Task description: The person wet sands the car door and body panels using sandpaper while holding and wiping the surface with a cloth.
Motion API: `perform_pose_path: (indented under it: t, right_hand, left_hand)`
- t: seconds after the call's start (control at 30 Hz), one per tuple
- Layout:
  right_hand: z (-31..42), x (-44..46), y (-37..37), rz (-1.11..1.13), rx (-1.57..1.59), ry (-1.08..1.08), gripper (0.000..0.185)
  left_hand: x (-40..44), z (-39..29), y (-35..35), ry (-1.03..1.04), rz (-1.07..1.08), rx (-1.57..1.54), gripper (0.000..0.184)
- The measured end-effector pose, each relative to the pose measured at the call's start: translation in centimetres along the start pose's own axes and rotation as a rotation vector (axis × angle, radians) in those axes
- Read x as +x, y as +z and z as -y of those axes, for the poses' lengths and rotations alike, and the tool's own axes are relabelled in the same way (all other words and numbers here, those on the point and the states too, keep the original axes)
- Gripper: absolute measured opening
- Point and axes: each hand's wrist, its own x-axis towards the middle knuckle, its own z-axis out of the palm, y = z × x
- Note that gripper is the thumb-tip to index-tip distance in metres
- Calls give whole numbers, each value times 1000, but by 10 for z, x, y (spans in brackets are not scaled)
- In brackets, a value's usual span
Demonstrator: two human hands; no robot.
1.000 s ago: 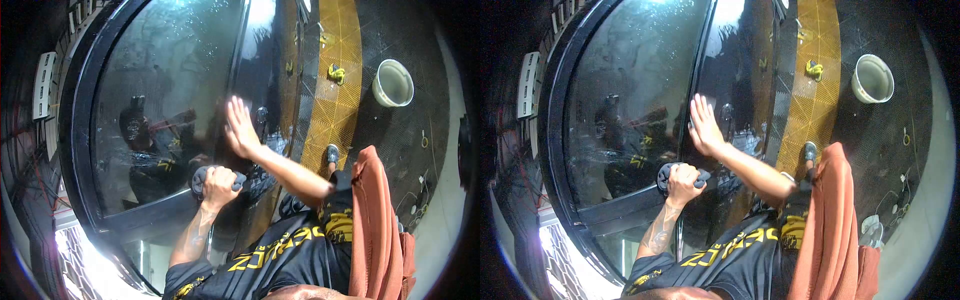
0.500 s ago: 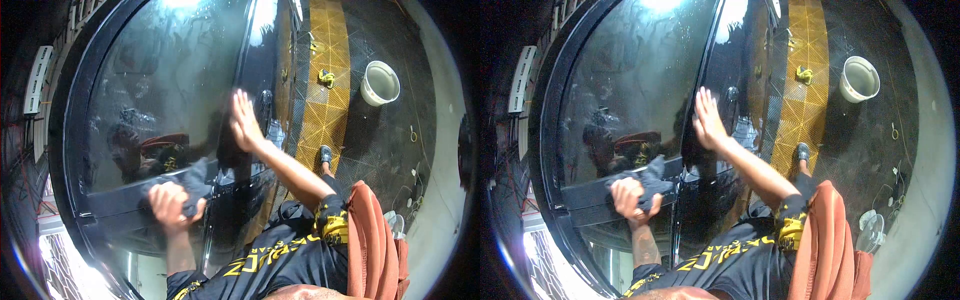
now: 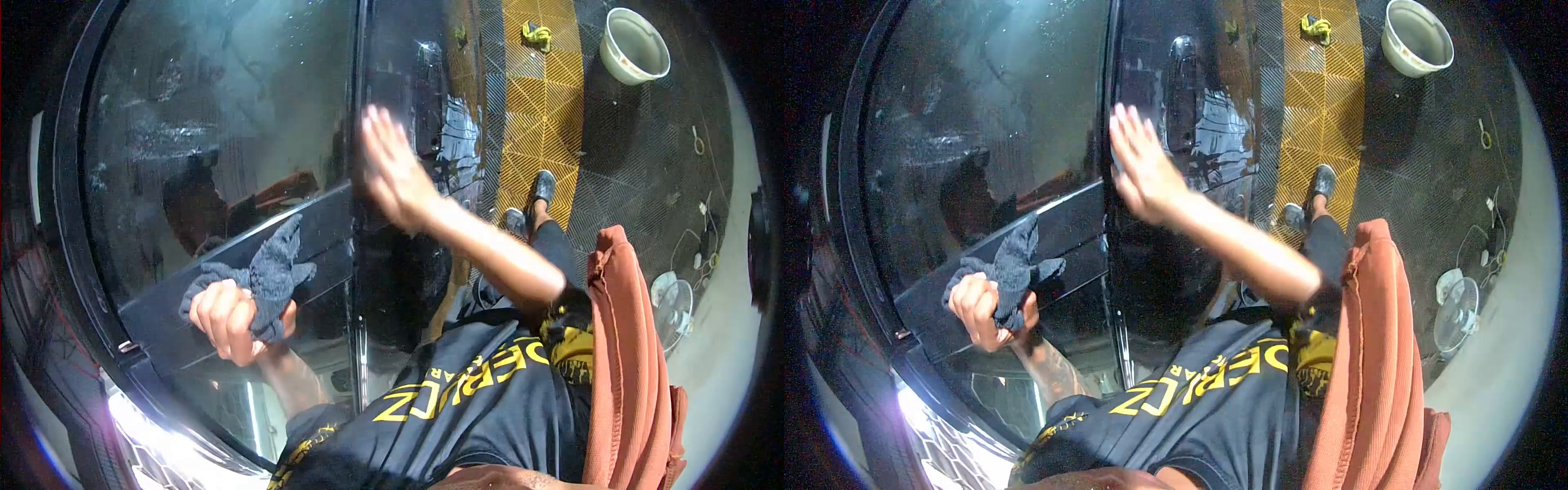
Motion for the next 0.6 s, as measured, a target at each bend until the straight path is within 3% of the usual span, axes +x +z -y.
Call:
perform_pose_path:
  t: [0.1,0.23,0.3,0.43,0.6]
  right_hand:
    - [4,-23,3,59,60,14,76]
    - [-45,58,-17,-115,-75,-77,74]
    - [-32,36,-9,-102,-65,-64,74]
    - [3,-13,-1,-15,58,6,75]
    - [-41,55,-12,-132,-39,15,71]
  left_hand:
    - [0,3,2,24,-3,0,41]
    - [-8,10,3,91,-17,-7,42]
    - [-12,11,2,76,-18,-23,48]
    - [-7,7,2,51,-7,36,41]
    - [-7,6,3,62,19,48,42]
